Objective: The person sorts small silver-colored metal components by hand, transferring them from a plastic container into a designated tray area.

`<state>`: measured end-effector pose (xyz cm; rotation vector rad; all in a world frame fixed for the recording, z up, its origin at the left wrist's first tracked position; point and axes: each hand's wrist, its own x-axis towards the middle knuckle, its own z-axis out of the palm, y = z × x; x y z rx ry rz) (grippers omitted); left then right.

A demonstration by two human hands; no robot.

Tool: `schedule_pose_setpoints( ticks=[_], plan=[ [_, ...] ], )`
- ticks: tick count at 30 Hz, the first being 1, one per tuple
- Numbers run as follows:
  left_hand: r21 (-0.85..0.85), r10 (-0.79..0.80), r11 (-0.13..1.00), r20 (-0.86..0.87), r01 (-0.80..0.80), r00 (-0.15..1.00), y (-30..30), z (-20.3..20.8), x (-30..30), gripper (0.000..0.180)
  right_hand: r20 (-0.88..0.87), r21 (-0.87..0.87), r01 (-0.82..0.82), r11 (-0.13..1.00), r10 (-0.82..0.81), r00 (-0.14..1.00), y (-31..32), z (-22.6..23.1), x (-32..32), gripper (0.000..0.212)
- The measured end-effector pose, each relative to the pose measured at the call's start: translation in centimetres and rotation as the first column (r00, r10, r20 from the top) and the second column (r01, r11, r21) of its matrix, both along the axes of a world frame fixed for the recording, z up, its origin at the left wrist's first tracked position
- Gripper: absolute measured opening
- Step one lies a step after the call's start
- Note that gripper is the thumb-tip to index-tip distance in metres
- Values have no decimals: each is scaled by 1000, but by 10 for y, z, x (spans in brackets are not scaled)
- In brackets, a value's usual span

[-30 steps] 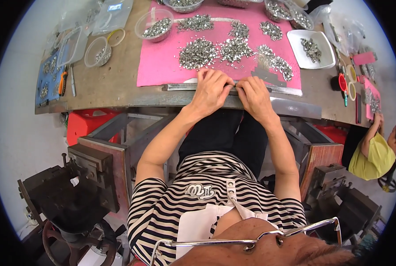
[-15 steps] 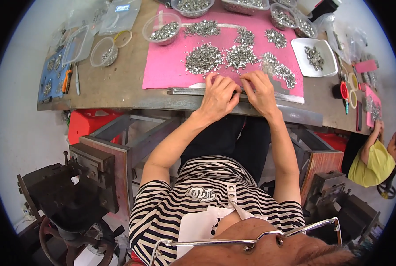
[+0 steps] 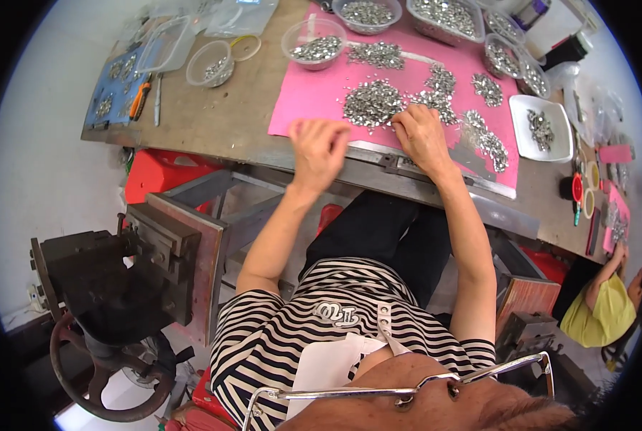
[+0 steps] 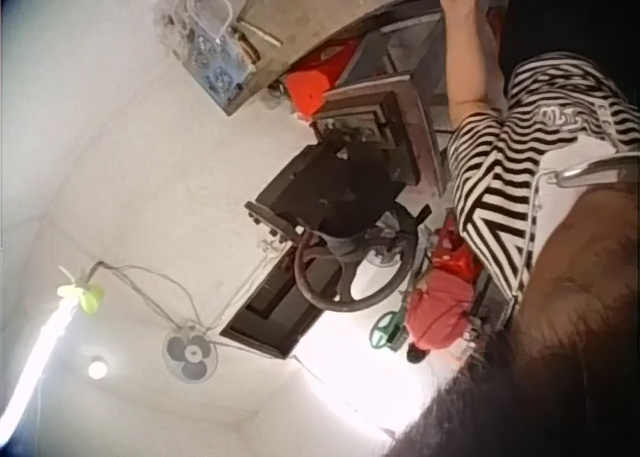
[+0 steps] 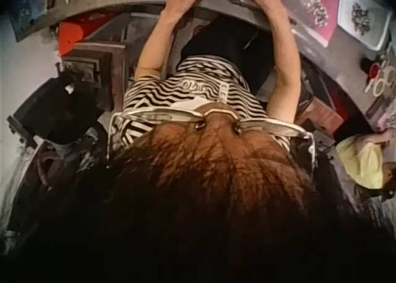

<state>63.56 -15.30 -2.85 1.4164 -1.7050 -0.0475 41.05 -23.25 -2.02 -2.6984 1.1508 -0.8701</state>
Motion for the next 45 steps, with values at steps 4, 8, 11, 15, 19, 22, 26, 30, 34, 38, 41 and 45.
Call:
schedule_pose_setpoints(
  ticks=[4,8,11,15,19,22,26,30,34,38,41,45],
  plan=[
    [73,104,991,98,-112,990,-11,2,37,9,-49,-68,2,998,-5,999,1,2,5,6],
    [88,-1,996,164,-13,986,-21,3,36,9,-20,-77,21,997,-22,1000,3,4,-1,9],
    [97,-33,995,204,13,978,-22,4,39,8,106,45,13,999,-18,994,15,20,-13,8],
    [114,-31,993,203,8,979,-22,2,46,8,256,273,-14,962,-59,965,45,26,-48,7],
    [128,-28,992,220,-1,975,-21,4,45,8,292,367,4,930,-119,949,69,18,-67,10],
    [107,-14,994,230,-11,973,-21,2,45,9,273,250,3,968,-74,959,72,11,-69,14],
    [95,44,993,257,-70,965,-20,-3,48,10,196,141,-5,990,-23,980,73,9,-67,17],
    [79,55,994,250,-77,967,-19,-5,49,9,163,93,37,995,-52,985,78,9,-66,18],
    [81,49,994,255,-72,966,-19,-3,50,9,178,134,12,991,-36,983,72,17,-64,13],
    [82,26,995,281,-51,959,-20,0,51,8,204,69,-4,998,-10,979,47,18,-40,8],
    [95,11,995,283,-39,959,-20,0,52,10,154,62,7,998,-17,988,29,9,-14,8],
    [131,-20,991,245,-13,969,-20,1,53,9,89,76,62,995,-69,994,15,0,7,12]
  ],
)
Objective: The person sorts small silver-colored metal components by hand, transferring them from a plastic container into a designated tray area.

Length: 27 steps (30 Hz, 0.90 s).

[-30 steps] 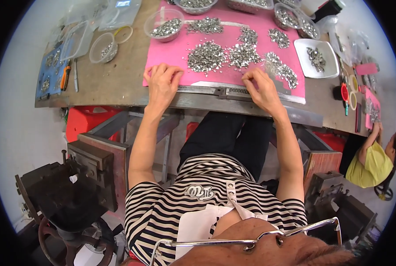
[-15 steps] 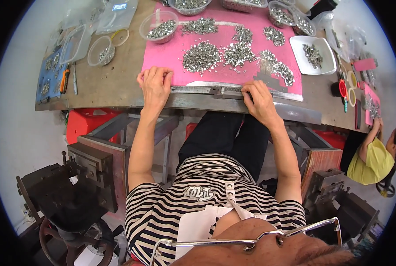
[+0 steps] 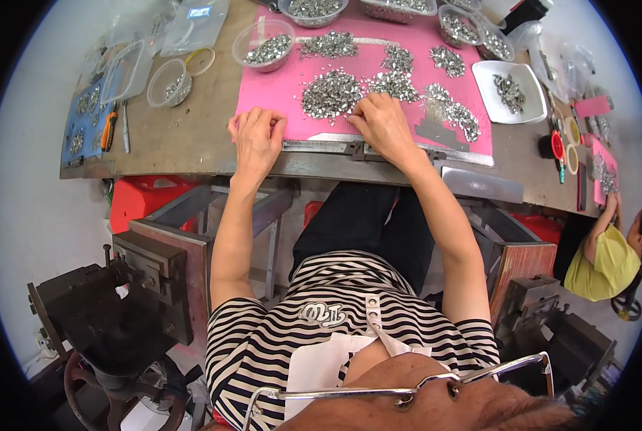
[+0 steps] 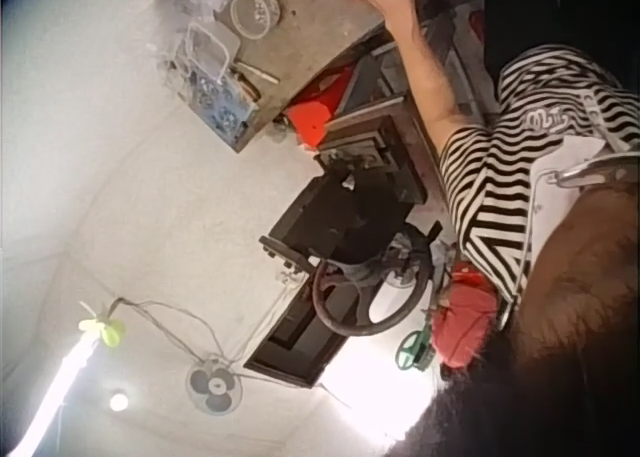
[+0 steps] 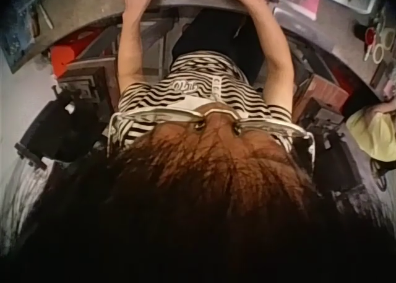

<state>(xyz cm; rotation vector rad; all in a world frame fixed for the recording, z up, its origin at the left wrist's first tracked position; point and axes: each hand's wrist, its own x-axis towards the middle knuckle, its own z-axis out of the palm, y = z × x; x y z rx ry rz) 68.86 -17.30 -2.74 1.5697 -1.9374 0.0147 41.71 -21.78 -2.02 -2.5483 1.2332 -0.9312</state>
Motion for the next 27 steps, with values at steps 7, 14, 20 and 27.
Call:
schedule_pose_setpoints(
  ticks=[7,14,20,27],
  plan=[
    [23,-12,1000,30,12,999,-3,1,4,8,52,117,45,992,-52,997,-6,5,-18,11],
    [-42,-77,996,-76,74,994,-5,5,-31,6,233,389,124,913,-227,945,21,29,-70,10],
    [-37,-271,963,-128,268,954,-3,13,-84,6,265,343,174,923,-273,925,33,17,-87,10],
    [-99,-509,861,-133,499,850,8,4,-151,9,472,277,306,911,-406,783,63,-8,-90,7]
  ],
)
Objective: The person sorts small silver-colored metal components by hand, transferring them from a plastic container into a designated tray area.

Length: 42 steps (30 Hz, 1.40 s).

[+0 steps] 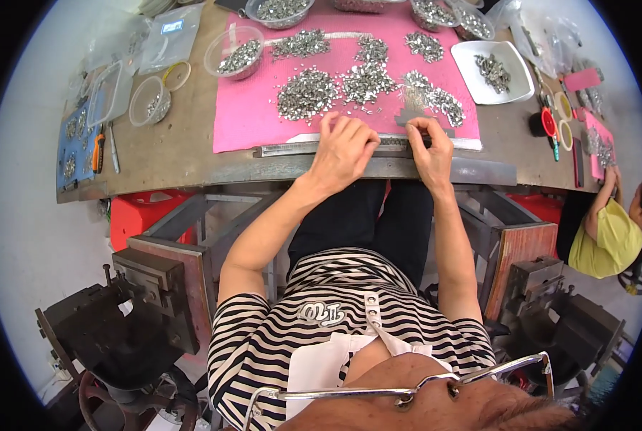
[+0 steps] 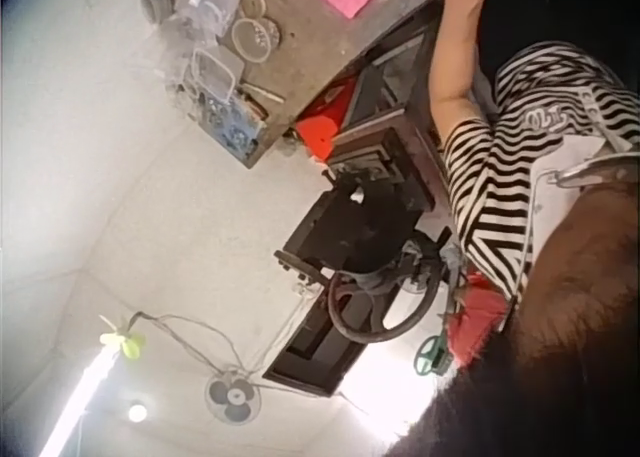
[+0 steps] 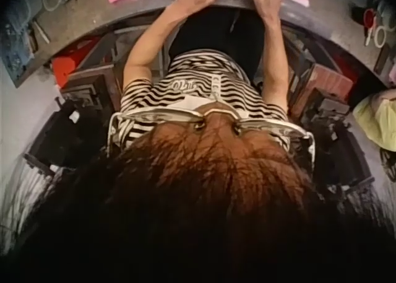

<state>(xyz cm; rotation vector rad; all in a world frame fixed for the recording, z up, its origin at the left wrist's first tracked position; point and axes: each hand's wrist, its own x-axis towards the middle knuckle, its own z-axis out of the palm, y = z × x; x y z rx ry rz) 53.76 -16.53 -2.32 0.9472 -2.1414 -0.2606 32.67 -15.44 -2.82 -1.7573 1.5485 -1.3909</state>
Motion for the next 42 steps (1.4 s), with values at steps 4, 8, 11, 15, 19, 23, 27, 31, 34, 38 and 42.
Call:
schedule_pose_setpoints(
  ticks=[4,8,11,15,19,23,27,31,34,38,42],
  plan=[
    [-16,3,1000,22,-3,1000,-2,-3,-10,12,-13,-46,35,998,-35,999,7,-4,1,7],
    [-17,11,1000,48,-11,999,0,-2,-11,12,41,-11,39,999,-38,998,6,-6,2,8],
    [-47,-17,999,24,19,1000,-2,1,-6,11,-93,-88,-5,996,-3,996,7,-1,4,6],
    [-20,146,989,-50,-147,988,-20,4,21,7,-184,-130,-40,991,16,983,7,-2,2,9],
    [4,239,971,70,-240,968,-36,6,36,7,-194,-120,-47,992,23,981,7,-1,4,9],
    [6,204,978,123,-207,971,-44,2,31,7,-200,-108,-29,994,7,980,8,-1,4,9],
    [-74,245,969,212,-234,946,-44,1,26,6,-190,-133,-32,991,6,982,7,-3,4,9],
    [-74,227,974,230,-216,946,-43,4,25,6,-192,-149,-29,988,0,981,5,-3,4,9],
    [-60,166,986,184,-157,969,-35,10,20,7,-179,-128,-23,992,0,984,6,-2,5,9],
    [13,39,999,77,-40,996,-7,16,-4,10,-190,-139,-20,990,-7,982,6,-1,4,9],
    [12,-2,1000,5,2,1000,2,2,-17,12,-186,-145,-26,989,-1,982,7,-2,4,9]
  ],
)
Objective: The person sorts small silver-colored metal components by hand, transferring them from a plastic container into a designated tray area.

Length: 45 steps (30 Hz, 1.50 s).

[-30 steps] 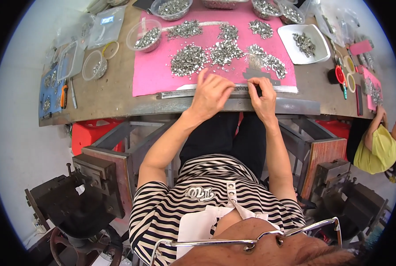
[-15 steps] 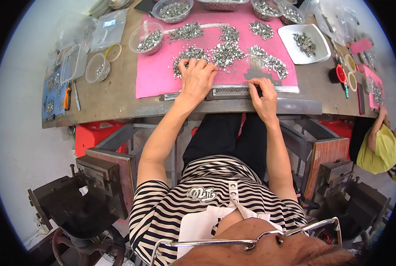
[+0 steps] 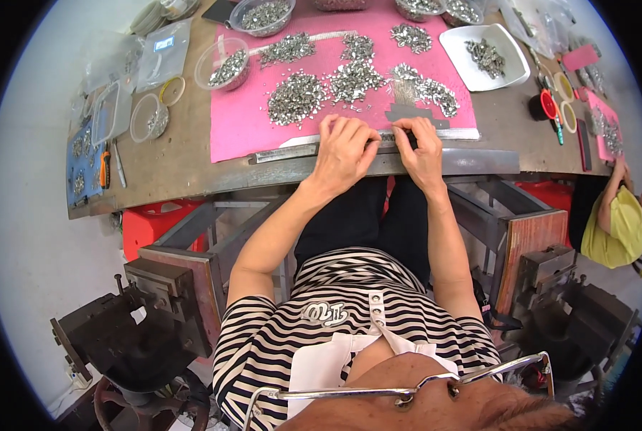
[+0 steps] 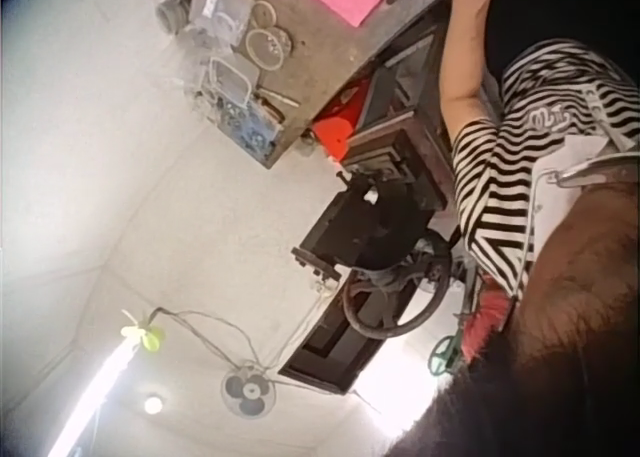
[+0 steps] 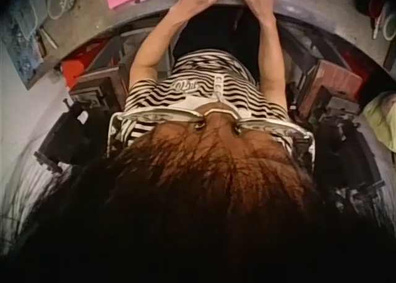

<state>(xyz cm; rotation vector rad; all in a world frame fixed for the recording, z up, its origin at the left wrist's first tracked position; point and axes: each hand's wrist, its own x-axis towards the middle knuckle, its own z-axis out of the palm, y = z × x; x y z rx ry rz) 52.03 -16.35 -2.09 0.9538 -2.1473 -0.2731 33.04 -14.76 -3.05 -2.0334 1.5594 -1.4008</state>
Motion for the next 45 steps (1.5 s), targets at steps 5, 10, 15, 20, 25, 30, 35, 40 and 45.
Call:
schedule_pose_setpoints(
  ticks=[5,10,15,20,25,30,35,40,45],
  plan=[
    [-43,23,999,4,-23,1000,-1,-6,-4,15,5,5,4,1000,-4,1000,0,-1,0,10],
    [-47,18,999,6,-18,1000,0,-6,-2,14,-6,11,5,1000,-5,1000,0,0,0,9],
    [14,-34,999,-41,34,999,-3,-7,7,13,-32,2,-18,1000,18,999,0,0,-1,10],
    [27,97,995,-45,-96,994,2,-6,11,17,-140,5,-63,998,63,988,2,3,0,17],
    [-38,150,988,-10,-151,989,4,-7,8,19,-258,-10,-59,998,55,965,4,2,4,23],
    [41,161,986,-45,-159,986,4,-10,5,23,-160,21,-77,997,79,984,2,4,-1,18],
    [-10,259,966,14,-259,966,6,-7,-2,29,-87,38,-66,997,69,994,3,4,-1,10],
    [29,200,980,-97,-198,975,5,-4,18,32,51,15,-31,999,30,998,7,0,-3,9],
    [20,257,966,-38,-257,966,17,1,49,37,3,-25,38,999,-38,999,18,-2,-10,18]
  ],
)
